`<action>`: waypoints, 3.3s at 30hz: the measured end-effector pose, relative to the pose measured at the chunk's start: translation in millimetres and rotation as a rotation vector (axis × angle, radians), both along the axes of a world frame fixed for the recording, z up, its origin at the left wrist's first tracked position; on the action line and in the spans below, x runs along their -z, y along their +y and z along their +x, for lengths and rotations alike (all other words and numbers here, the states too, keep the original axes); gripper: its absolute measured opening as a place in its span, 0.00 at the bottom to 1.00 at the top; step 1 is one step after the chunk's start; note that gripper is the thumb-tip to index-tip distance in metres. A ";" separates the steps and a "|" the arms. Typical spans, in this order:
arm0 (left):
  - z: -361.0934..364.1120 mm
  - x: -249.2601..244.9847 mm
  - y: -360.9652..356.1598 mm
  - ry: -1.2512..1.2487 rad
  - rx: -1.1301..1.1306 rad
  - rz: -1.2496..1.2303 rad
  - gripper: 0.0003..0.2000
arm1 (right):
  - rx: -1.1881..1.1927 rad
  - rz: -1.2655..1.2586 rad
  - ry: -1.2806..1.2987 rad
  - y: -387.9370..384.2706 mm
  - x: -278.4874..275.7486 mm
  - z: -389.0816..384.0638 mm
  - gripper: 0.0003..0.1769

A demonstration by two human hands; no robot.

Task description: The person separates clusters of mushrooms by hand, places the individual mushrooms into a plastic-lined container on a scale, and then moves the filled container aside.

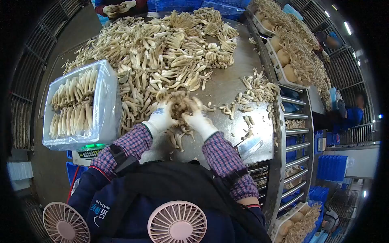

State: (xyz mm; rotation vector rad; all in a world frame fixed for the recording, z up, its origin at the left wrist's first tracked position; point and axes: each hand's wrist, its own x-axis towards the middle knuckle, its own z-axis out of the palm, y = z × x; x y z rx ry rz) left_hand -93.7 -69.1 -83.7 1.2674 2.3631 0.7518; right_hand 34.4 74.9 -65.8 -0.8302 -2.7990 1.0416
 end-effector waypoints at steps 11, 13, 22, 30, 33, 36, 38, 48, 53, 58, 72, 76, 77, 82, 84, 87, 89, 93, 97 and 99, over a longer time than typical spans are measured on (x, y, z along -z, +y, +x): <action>-17.9 26.9 -27.8 -0.083 0.124 0.126 0.20 | 0.442 -1.298 0.458 80.3 66.8 31.2 0.19; -20.2 29.0 -47.7 0.043 0.124 0.088 0.24 | 0.475 -1.348 0.513 87.4 73.5 43.5 0.17; -7.6 -24.7 -18.2 -0.901 -0.147 0.404 0.27 | 0.029 -1.223 0.389 61.5 -17.9 42.3 0.19; 9.6 -56.9 -23.3 -1.335 -0.066 0.813 0.26 | -0.192 -1.001 0.372 33.0 -65.8 49.5 0.14; 17.7 -64.9 -37.2 -1.403 -0.097 0.938 0.24 | -0.261 -0.882 0.541 24.1 -63.5 55.2 0.11; 13.0 -67.6 -38.8 -1.583 -0.084 0.933 0.21 | -0.242 -0.860 0.613 18.8 -59.6 58.4 0.08; 13.1 -74.3 -34.7 -1.608 -0.010 0.962 0.21 | -0.212 -0.912 0.628 18.3 -52.6 62.2 0.06; 32.7 -76.8 -15.7 -1.052 -0.236 1.179 0.38 | 0.108 -1.876 0.648 1.1 -37.9 43.6 0.46; 49.3 -76.4 -5.3 -0.910 -0.240 1.117 0.40 | -0.023 -1.512 0.982 -50.1 -34.6 20.0 0.56; 40.6 -75.9 -6.5 -0.754 -0.171 0.874 0.40 | 0.149 -1.642 1.053 -53.6 -43.3 14.1 0.41; 48.5 -92.6 -12.9 -0.874 -0.200 0.872 0.40 | 0.738 -2.026 1.031 -29.3 -5.5 20.8 0.14; -23.0 -95.1 -20.2 -0.064 -0.274 0.281 0.47 | 0.751 -1.938 1.049 -29.8 -20.0 31.2 0.14; -40.8 -83.3 -22.9 0.405 -0.276 -0.046 0.48 | 0.736 -1.935 1.051 -33.4 -25.8 27.0 0.14; 20.1 -117.5 -15.0 -0.244 0.044 0.454 0.33 | 0.574 -1.426 1.124 -50.1 -54.9 20.9 0.33; 40.5 -103.6 -6.7 -0.221 -0.021 0.481 0.25 | 0.445 -1.366 1.188 -69.3 -59.0 11.7 0.38; 45.8 -86.7 -11.5 -0.084 0.150 0.580 0.17 | 0.604 -1.401 1.223 -63.2 -35.4 9.3 0.41; 46.5 -78.2 -20.0 0.149 0.414 0.673 0.12 | 0.656 -1.710 1.283 -46.8 -25.2 15.4 0.36; 54.4 -53.4 -26.9 -0.925 -0.021 0.766 0.11 | 0.528 -2.659 1.224 -30.9 -8.9 19.9 0.26; 34.9 -64.9 -14.1 -0.844 -0.234 0.747 0.12 | 0.584 -1.593 1.192 -59.6 -50.5 14.1 0.26; 38.7 -62.4 -7.6 -0.564 -0.052 0.659 0.14 | 0.659 -1.434 1.060 -79.3 -72.0 9.4 0.32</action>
